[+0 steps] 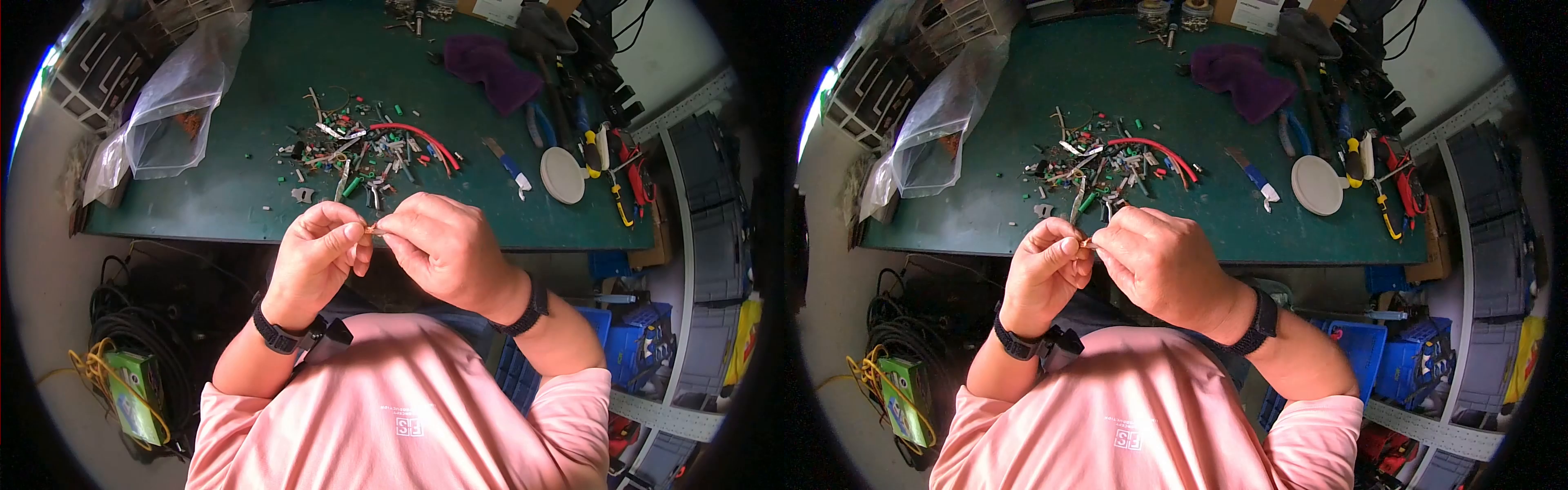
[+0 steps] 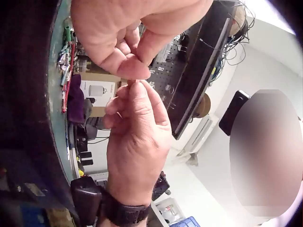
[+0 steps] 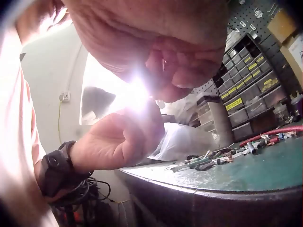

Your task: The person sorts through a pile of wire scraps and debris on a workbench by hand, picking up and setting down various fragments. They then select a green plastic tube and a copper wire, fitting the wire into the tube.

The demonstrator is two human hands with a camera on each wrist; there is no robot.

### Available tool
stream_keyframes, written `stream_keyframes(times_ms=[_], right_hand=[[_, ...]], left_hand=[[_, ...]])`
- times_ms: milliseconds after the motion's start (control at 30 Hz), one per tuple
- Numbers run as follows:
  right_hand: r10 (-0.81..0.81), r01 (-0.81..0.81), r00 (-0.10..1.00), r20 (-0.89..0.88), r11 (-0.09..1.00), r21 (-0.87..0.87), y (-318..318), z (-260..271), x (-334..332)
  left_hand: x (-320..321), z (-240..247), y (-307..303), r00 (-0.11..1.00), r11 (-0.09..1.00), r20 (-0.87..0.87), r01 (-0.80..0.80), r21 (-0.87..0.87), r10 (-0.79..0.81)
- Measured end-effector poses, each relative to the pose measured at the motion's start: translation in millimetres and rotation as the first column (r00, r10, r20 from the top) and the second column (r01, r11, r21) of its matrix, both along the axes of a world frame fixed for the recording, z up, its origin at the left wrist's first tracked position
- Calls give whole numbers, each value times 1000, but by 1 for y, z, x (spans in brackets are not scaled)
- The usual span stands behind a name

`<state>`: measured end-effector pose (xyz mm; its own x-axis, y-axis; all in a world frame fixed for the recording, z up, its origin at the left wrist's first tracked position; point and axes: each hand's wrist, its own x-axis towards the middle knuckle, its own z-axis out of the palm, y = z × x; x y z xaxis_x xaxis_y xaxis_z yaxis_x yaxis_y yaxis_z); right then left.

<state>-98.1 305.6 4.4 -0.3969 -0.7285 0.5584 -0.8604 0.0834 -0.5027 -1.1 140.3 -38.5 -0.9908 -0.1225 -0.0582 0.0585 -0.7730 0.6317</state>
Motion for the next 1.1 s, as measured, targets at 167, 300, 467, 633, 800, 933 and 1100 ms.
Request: stream_keyframes(times_ms=[167,300,467,633,800,933,1100], right_hand=[[-7,10,997,-77,999,42,0,2,-1],[-16,31,982,-186,996,78,1,3,-1],[-14,30,976,-218,997,69,-1,-2,-2],[-16,31,975,-221,998,62,-3,-1,-3],[-13,32,977,-214,996,85,-1,-1,-3],[-9,31,977,-211,994,101,-1,-3,-4],[-36,48,989,-142,995,83,-1,-5,-6]], left_hand=[[0,0,1,999,998,32,0,-62,2],[0,4,7,998,983,30,-53,-176,59],[0,2,7,989,921,91,-71,-382,114],[-4,7,12,990,900,130,2,-435,61],[-4,12,14,986,857,129,-24,-514,106],[-2,10,14,974,785,116,-82,-614,193],[-2,11,8,970,848,146,-90,-522,193]])
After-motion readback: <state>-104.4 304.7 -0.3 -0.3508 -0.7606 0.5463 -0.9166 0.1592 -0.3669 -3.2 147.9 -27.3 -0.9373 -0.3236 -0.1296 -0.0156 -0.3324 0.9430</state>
